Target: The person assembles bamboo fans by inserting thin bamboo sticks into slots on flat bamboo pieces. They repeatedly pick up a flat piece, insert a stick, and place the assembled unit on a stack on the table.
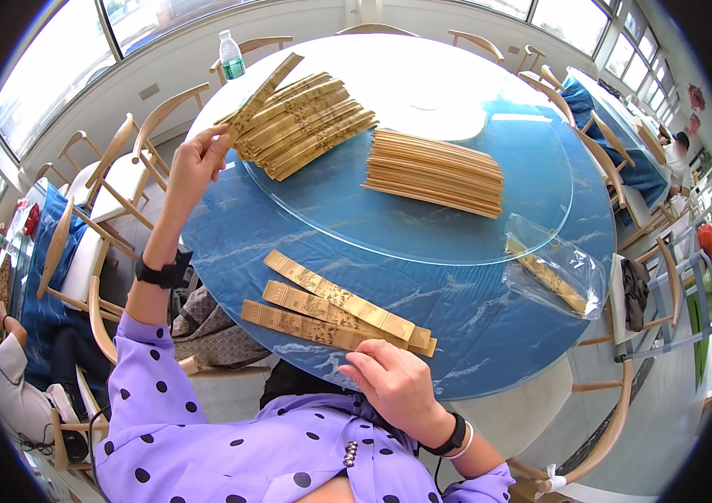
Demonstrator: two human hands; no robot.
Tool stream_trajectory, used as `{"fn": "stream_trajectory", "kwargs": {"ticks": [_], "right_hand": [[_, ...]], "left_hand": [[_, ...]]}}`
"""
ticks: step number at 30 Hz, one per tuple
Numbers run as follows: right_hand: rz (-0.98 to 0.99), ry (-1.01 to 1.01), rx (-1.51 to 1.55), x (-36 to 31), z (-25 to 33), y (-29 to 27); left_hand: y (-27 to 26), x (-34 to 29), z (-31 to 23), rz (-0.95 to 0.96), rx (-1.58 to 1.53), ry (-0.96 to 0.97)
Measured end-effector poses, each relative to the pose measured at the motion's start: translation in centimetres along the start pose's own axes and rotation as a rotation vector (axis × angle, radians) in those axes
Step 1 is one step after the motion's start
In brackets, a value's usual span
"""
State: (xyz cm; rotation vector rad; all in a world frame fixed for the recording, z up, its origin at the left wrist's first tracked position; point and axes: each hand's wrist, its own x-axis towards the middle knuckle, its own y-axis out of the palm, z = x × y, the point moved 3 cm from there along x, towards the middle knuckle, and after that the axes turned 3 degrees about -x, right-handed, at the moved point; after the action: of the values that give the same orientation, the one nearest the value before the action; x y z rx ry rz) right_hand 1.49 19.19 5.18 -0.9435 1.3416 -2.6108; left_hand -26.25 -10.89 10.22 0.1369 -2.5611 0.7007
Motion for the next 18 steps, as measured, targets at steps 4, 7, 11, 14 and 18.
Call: {"fn": "stream_trajectory", "kwargs": {"ticks": [4, 7, 11, 14, 18], "right_hand": [[0.015, 0.067, -0.087, -0.4, -2.5, -3.4], [0.043, 0.156, -0.132, -0.4, -4.9, -5.3], [0.02, 0.223, -0.187, 0.2, -8.5, -6.9], [0.02, 0.241, -0.21, 1.3, -10.8, -7.6], [0.061, 0.234, -0.223, 3.0, -13.9, -7.1]], "left_hand": [[-2.0, 8.8, 6.6, -0.101, 0.364, 0.267], [-0.4, 12.2, 7.3, -0.067, 0.445, 0.268], [1.7, 14.3, 7.4, 0.02, 0.624, 0.308], [2.4, 15.5, 9.8, -0.019, 0.649, 0.467], [3.8, 15.4, 10.1, 0.038, 0.734, 0.481]]}}
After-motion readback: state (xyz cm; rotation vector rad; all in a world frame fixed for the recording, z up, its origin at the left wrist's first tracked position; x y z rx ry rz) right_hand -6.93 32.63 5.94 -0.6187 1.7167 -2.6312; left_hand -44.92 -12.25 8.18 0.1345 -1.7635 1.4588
